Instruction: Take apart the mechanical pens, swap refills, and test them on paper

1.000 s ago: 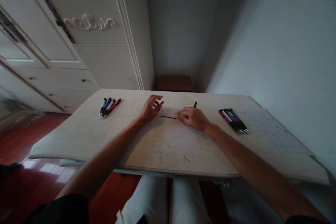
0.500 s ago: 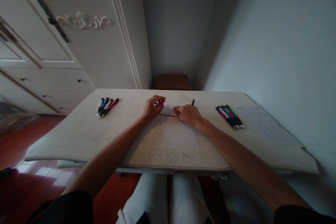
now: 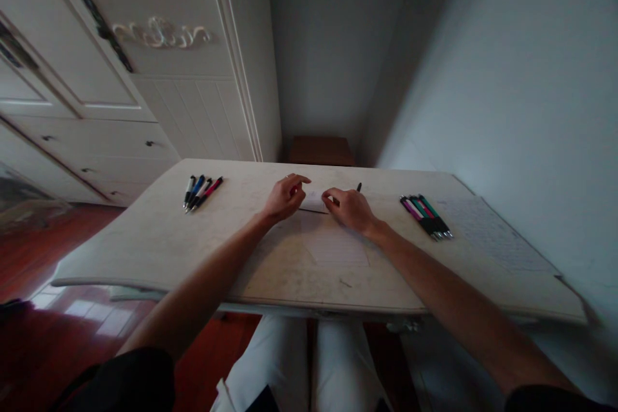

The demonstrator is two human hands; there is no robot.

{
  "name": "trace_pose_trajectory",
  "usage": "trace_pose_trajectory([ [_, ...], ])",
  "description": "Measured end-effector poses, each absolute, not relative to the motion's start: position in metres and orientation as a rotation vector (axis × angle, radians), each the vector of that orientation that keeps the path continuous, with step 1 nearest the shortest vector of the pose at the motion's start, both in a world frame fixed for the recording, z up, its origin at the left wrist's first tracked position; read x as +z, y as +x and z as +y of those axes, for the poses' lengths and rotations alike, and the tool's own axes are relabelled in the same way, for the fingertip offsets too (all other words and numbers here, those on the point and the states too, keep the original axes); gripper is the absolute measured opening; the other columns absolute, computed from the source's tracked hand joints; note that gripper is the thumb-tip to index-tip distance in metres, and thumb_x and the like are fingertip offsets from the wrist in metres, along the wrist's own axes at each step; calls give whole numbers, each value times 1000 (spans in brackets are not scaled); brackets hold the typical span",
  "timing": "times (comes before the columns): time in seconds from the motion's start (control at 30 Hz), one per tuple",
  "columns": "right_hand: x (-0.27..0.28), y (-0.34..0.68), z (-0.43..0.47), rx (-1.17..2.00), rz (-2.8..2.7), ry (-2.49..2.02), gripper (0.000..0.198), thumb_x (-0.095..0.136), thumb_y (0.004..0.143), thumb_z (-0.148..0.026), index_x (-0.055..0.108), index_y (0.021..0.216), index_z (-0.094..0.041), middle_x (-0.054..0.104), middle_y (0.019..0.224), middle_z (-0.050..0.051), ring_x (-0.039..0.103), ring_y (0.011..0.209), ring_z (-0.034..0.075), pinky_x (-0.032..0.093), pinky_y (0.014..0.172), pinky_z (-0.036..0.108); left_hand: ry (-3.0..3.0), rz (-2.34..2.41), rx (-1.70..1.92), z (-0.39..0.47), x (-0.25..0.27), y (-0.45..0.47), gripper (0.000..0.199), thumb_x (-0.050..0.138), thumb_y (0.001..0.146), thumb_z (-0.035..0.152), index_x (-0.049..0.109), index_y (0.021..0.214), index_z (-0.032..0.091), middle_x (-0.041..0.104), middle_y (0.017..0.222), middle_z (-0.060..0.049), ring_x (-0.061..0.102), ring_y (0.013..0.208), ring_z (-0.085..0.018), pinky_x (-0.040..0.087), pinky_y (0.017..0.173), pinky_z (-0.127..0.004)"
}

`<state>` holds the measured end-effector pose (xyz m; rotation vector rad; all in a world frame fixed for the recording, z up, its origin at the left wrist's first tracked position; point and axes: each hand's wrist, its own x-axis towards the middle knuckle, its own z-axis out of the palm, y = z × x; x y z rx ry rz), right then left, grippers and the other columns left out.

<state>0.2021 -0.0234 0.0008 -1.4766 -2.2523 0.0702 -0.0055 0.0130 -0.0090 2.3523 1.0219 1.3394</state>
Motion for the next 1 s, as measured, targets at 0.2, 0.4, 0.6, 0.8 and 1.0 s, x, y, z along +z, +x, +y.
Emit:
trace_pose_trajectory([
  [0.2, -7, 204, -25, 465, -1961, -1145, 30, 53, 92, -40, 69, 96, -15, 61, 58, 0, 52, 50, 12, 37, 53, 24, 2431, 851, 1230, 5, -11, -1, 25, 68, 84, 32, 72, 104, 19, 61, 82, -2, 42, 53, -7, 40, 54, -22],
  [0.4, -6, 200, -30, 712, -1829, -1031, 40, 57, 89, -53, 69, 94, -14, 67, 67, 3, 57, 57, 14, 40, 53, 24, 2403, 784, 1338, 3, -16, 6, 23, 67, 87, 39, 75, 98, 21, 67, 83, -6, 55, 60, -9, 43, 55, -22],
  [0.6, -3, 201, -35, 652, -1886, -1018, 41, 56, 90, -53, 73, 97, -17, 73, 79, 6, 65, 68, 17, 47, 63, 26, 2429, 705, 1280, -2, -13, 3, 21, 59, 93, 34, 76, 98, 22, 71, 87, -8, 67, 76, -14, 53, 68, -27],
  [0.8, -1, 202, -38, 672, -1835, -963, 36, 59, 89, -50, 75, 100, -20, 76, 95, 8, 70, 84, 22, 53, 74, 31, 2424, 696, 1336, -10, -6, 5, 23, 54, 96, 30, 73, 101, 19, 72, 87, -8, 67, 77, -14, 53, 69, -26],
  [1.0, 1, 205, -38, 428, -2032, -1007, 27, 57, 93, -38, 75, 97, -19, 75, 86, 7, 68, 74, 19, 51, 71, 30, 2468, 905, 1365, -13, 2, 3, 23, 54, 95, 32, 71, 93, 17, 69, 81, -6, 59, 63, -11, 48, 64, -25],
])
